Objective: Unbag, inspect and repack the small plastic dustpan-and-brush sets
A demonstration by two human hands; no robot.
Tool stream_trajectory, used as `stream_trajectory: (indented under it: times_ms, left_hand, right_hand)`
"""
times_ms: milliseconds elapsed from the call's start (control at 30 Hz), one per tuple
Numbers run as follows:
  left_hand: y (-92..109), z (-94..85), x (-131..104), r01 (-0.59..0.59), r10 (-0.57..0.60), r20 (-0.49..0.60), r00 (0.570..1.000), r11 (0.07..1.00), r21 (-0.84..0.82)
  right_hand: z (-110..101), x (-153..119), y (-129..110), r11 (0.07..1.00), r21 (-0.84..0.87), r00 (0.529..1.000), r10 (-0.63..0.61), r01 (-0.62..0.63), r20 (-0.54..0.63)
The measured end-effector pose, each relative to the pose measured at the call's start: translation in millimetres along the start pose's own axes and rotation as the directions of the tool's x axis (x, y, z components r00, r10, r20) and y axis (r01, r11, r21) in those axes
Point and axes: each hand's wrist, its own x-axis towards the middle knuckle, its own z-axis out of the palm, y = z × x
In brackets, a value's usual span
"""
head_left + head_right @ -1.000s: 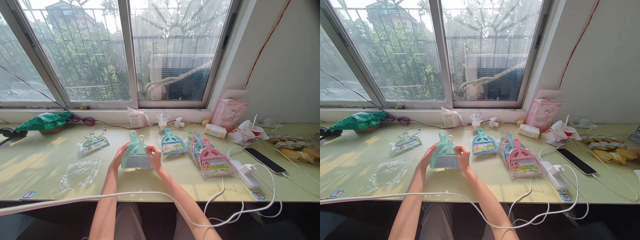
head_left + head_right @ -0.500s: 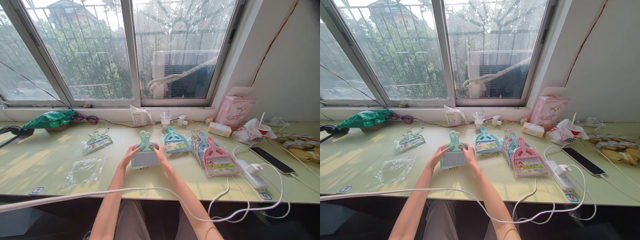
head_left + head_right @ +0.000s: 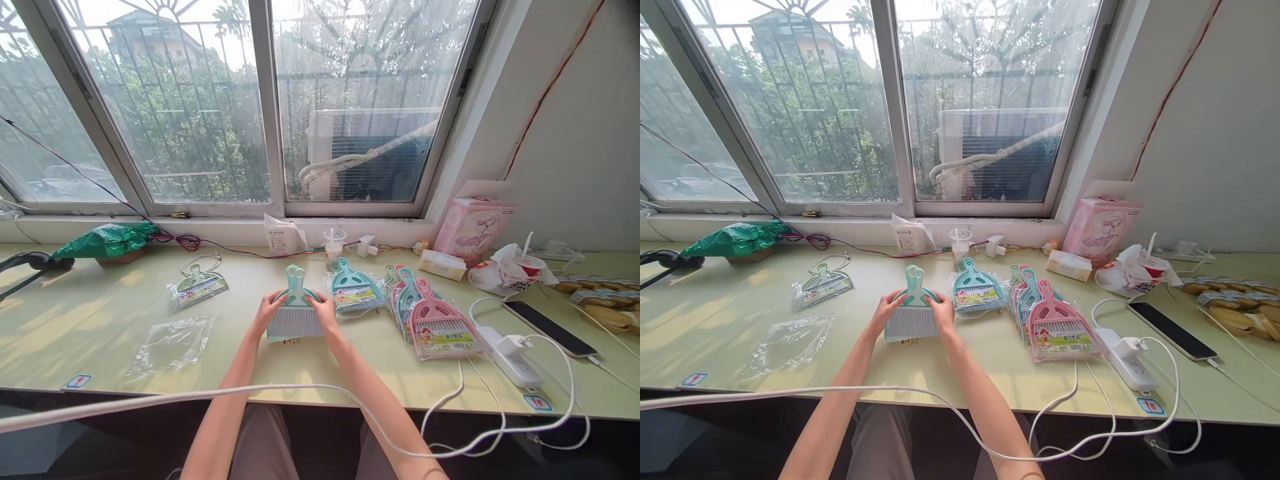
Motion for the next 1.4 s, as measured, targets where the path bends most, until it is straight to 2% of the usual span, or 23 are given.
stream_trajectory:
  times_ms: [167,467,600,700,800,867,900,967,1033,1067,1100,1167,1233,1333,1400]
  left_hand:
    - [-4.9,-0.1,1.9,-0.033,0.034,-0.018,0.999,0.997,0.064]
    - [-11.6,3.3,2.7,-0.094,0.108,-0.079,0.991,0.983,0.159]
    - [-10.8,5.6,3.6,-0.097,0.113,-0.092,0.989,0.981,0.169]
    - [-7.2,6.0,4.1,-0.095,0.109,-0.087,0.990,0.983,0.156]
    - [-4.5,2.2,4.2,-0.068,0.074,-0.041,0.996,0.990,0.124]
    - [-6.9,-2.8,5.3,-0.025,0.024,0.010,1.000,0.993,0.113]
    - [-9.8,-5.6,6.5,0.002,-0.003,0.014,1.000,0.994,0.105]
    - [-18.6,-11.3,10.6,0.052,-0.048,-0.072,0.996,0.997,0.055]
    - [-29.6,-17.3,15.8,0.060,-0.074,-0.280,0.957,0.996,-0.061]
    - [-35.2,-20.9,18.3,0.032,-0.079,-0.374,0.924,0.991,-0.130]
    - [-40.8,-24.9,20.4,-0.024,-0.078,-0.482,0.873,0.979,-0.202]
    - [-50.5,-34.4,22.4,-0.111,-0.110,-0.634,0.766,0.948,-0.299]
    - [-57.1,-43.8,21.2,-0.164,-0.158,-0.699,0.698,0.914,-0.370]
    - [-60.7,-52.4,16.2,-0.171,-0.245,-0.733,0.634,0.880,-0.443]
    - [-61.1,-53.5,13.7,-0.154,-0.275,-0.726,0.630,0.872,-0.464]
  right_hand:
    - [0.4,0.9,0.7,1.000,-0.005,0.999,0.018,-0.019,-0.026]
    - [3.3,0.8,-4.3,0.981,-0.188,0.991,0.022,-0.047,-0.129]
    - [4.1,-0.7,-8.1,0.955,-0.277,0.983,0.062,-0.109,-0.173]
    - [3.9,-2.0,-9.1,0.943,-0.316,0.984,0.051,-0.104,-0.172]
    - [4.4,-2.6,-6.9,0.947,-0.320,0.990,-0.009,-0.037,-0.141]
    - [5.1,-3.1,-4.7,0.943,-0.328,0.992,-0.090,0.057,-0.087]
    - [5.2,-3.7,-4.0,0.929,-0.347,0.985,-0.162,0.130,-0.065]
    - [4.8,-6.2,-3.5,0.849,-0.425,0.934,-0.357,0.315,-0.021]
    - [3.9,-10.5,-3.9,0.704,-0.515,0.845,-0.528,0.489,0.081]
    - [3.7,-13.3,-3.8,0.637,-0.536,0.810,-0.560,0.554,0.173]
    - [3.9,-16.4,-3.3,0.587,-0.536,0.785,-0.549,0.607,0.287]
    - [6.2,-23.0,-0.1,0.537,-0.523,0.748,-0.420,0.662,0.514]
    - [10.3,-29.3,5.6,0.527,-0.529,0.704,-0.207,0.665,0.679]
    - [15.6,-35.4,13.7,0.533,-0.566,0.641,0.057,0.629,0.765]
    - [16.3,-35.9,15.6,0.566,-0.566,0.617,0.124,0.599,0.777]
